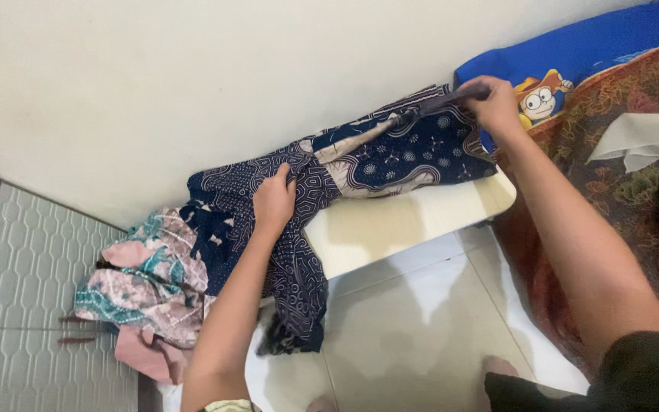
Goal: The person folds a dark patterned cloth on a white table and places it into a cabinet. They then fold a larger blue patterned cloth on the same table and place it into the cabinet. Finally, they begin folding a pink patterned cloth on the table.
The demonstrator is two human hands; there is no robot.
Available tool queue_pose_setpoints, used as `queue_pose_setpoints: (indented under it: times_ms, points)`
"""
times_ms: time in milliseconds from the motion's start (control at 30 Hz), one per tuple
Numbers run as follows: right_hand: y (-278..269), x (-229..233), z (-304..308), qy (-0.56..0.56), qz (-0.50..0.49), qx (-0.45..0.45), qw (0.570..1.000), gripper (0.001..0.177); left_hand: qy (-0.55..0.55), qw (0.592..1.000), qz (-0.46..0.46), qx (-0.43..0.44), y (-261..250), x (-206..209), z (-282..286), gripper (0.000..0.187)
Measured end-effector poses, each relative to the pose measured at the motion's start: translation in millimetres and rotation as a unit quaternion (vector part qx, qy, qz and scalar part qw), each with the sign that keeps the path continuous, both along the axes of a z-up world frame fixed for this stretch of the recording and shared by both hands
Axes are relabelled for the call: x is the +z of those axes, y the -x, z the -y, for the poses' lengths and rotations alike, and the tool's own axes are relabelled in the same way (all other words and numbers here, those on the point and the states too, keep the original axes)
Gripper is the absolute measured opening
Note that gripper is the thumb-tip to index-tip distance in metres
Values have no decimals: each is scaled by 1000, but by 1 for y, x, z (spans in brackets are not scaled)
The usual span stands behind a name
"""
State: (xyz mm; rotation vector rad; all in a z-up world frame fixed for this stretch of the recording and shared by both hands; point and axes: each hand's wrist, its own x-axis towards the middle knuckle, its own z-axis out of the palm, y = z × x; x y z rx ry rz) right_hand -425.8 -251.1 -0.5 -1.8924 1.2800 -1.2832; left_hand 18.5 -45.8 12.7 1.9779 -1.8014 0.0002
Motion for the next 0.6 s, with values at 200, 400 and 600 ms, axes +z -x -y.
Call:
queue_pose_setpoints:
  times_ms: [200, 400, 600]
  points:
    - [-24, -27, 50, 108, -2, -113, 988, 24, -24, 999, 26, 25, -3, -33, 35, 32]
    - [-57, -34, 69, 106, -73, -133, 983, 18, -42, 996, 72, 32, 0, -66, 55, 32]
    - [-72, -65, 61, 27, -124, -192, 973, 24, -14, 990, 137, 32, 24, -49, 57, 39]
